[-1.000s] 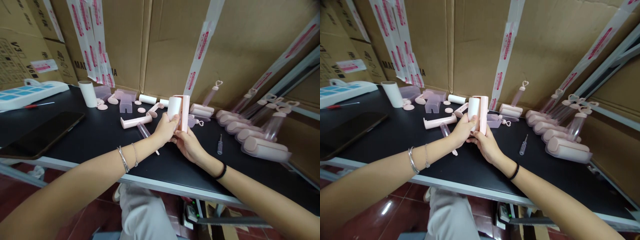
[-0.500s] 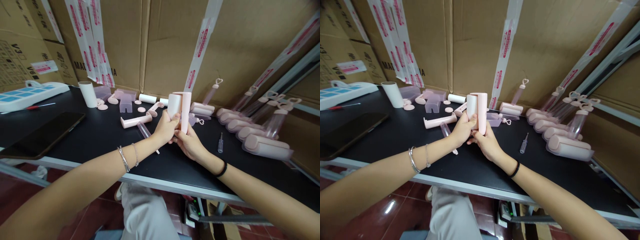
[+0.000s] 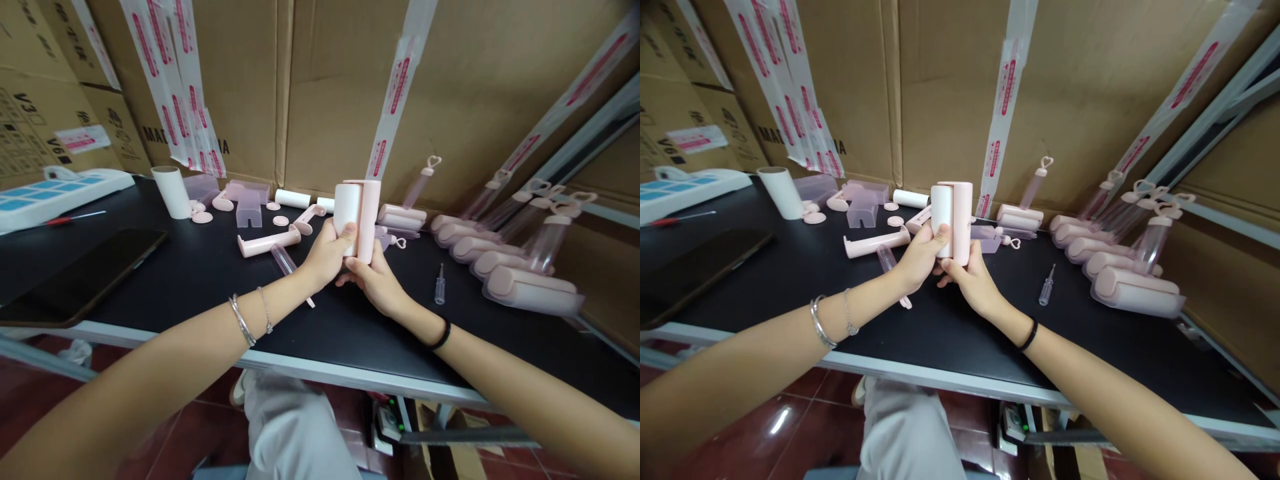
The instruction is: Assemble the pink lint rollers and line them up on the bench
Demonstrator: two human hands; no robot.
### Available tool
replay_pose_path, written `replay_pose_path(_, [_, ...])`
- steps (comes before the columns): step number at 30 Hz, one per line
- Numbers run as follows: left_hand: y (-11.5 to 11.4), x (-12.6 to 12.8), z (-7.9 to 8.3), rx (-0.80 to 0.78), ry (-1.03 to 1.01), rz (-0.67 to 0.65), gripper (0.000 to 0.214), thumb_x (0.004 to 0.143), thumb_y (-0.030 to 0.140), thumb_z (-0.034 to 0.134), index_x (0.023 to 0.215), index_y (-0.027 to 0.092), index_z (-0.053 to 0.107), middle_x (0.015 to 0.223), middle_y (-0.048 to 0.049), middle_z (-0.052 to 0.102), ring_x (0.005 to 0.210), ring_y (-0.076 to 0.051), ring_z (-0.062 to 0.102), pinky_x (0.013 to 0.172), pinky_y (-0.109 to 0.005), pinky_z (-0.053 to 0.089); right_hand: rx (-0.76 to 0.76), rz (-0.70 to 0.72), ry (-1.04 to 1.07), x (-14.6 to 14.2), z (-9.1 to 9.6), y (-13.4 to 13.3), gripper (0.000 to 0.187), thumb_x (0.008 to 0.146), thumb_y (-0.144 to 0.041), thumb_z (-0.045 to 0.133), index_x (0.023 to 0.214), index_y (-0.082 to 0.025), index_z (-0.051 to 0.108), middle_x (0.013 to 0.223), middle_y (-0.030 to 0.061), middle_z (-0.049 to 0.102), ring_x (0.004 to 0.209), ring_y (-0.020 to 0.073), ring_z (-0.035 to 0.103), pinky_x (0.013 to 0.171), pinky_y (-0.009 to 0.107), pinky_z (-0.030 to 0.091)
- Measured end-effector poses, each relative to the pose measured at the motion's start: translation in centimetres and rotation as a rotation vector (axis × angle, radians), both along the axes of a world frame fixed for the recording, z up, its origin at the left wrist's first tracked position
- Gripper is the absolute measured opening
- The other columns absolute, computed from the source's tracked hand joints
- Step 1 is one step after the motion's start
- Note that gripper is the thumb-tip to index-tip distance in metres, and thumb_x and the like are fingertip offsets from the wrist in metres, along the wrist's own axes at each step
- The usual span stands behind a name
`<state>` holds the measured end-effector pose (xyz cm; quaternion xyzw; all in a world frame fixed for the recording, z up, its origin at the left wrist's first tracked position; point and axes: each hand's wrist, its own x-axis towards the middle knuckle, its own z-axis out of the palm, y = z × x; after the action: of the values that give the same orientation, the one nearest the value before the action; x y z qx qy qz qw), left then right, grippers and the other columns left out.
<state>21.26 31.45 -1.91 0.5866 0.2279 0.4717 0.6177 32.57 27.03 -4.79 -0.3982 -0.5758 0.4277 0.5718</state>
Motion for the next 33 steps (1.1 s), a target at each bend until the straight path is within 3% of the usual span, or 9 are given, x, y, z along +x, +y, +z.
replay_pose_path(5, [0.2,-0.4,-0.1,-0.007,0.041,-0.087,0.045,0.088,0.058,0.045,0.109,0.019,0.042,0.049,0.0071,0.048,0.029,-0.010,0.039,0.032,-0.023,0.033,-0.008,0.068,-0.086,0.2,-0.1,0.0,0.050,0.078,-0.059,0.060,0.095,-0.027,0.026,0.078,-0.0051,0.056,0.065,0.0130,0.060,0.058,0.029,0.050])
replay_pose_path(9, [0.7,-0.5,0.3,0.024,0.071,-0.079,0.042,0.085,0.054,0.054,0.102,0.017,0.046,0.061,0.0022,0.057,0.042,-0.012,0.052,0.043,-0.026,0.044,0.001,0.047,-0.150,0.7,-0.3,0.1,0.049,0.080,-0.062,0.055,0.098,-0.027,0.026,0.082,-0.0036,0.054,0.063,0.0124,0.057,0.052,0.027,0.046])
replay_pose_path(12, [1.7,-1.1,1.6,0.121,-0.032,0.081,0.042,0.078,0.049,0.066,0.097,0.014,0.051,0.086,-0.0058,0.064,0.074,-0.016,0.063,0.068,-0.029,0.051,0.115,-0.104,-0.244,1.7,-0.1,-0.3,0.037,0.088,-0.057,0.046,0.102,-0.027,0.029,0.082,-0.0028,0.049,0.061,0.0126,0.050,0.049,0.027,0.041])
replay_pose_path(15, [2.9,-2.5,3.4,0.152,-0.192,0.292,0.044,0.078,0.050,0.066,0.100,0.015,0.051,0.099,-0.0076,0.063,0.094,-0.020,0.062,0.082,-0.033,0.050,0.395,-0.281,-0.577,1.7,0.8,-1.4,0.022,0.092,-0.039,0.046,0.107,-0.025,0.040,0.088,0.0020,0.049,0.075,0.0164,0.051,0.067,0.034,0.046])
replay_pose_path(19, [4.3,-4.8,5.4,0.185,-0.292,0.465,0.049,0.075,0.049,0.070,0.105,0.016,0.049,0.106,-0.0078,0.061,0.102,-0.020,0.060,0.088,-0.034,0.049,0.719,0.028,-1.135,-1.5,2.1,-2.7,0.034,0.090,-0.026,0.047,0.124,-0.025,0.052,0.127,0.0137,0.050,0.113,0.0282,0.046,0.094,0.050,0.040])
replay_pose_path(22, [4.8,-5.8,5.7,0.179,-0.295,0.516,0.049,0.074,0.049,0.070,0.104,0.016,0.050,0.105,-0.0079,0.061,0.102,-0.020,0.060,0.089,-0.033,0.049,0.687,0.232,-1.280,-4.4,2.5,-2.8,0.039,0.093,-0.033,0.044,0.129,-0.022,0.054,0.141,0.0141,0.045,0.126,0.0318,0.039,0.102,0.053,0.036])
replay_pose_path(26, [4.9,-5.6,5.0,0.076,-0.248,0.510,0.044,0.075,0.044,0.070,0.101,0.015,0.051,0.097,-0.0075,0.062,0.089,-0.019,0.062,0.078,-0.032,0.052,0.618,0.267,-1.235,-5.0,2.5,-2.5,0.043,0.097,-0.033,0.035,0.132,-0.013,0.049,0.143,0.0158,0.044,0.133,0.0229,0.038,0.109,0.041,0.035])
replay_pose_path(30, [4.4,-4.5,4.0,0.011,-0.117,0.398,0.042,0.074,0.042,0.067,0.104,0.016,0.051,0.094,-0.0077,0.064,0.077,-0.019,0.063,0.065,-0.033,0.053,0.577,0.076,-1.241,-1.7,3.9,-2.2,0.035,0.096,-0.030,0.037,0.120,-0.015,0.057,0.129,0.0137,0.058,0.124,0.0219,0.049,0.102,0.039,0.041])
replay_pose_path(33, [4.2,-4.3,3.6,-0.007,0.011,0.345,0.046,0.071,0.044,0.068,0.105,0.016,0.054,0.098,-0.0099,0.065,0.080,-0.021,0.064,0.068,-0.034,0.053,0.483,-0.342,-1.282,3.1,5.5,-0.8,0.030,0.094,-0.028,0.037,0.085,-0.017,0.064,0.089,0.0107,0.068,0.087,0.0223,0.062,0.081,0.037,0.048])
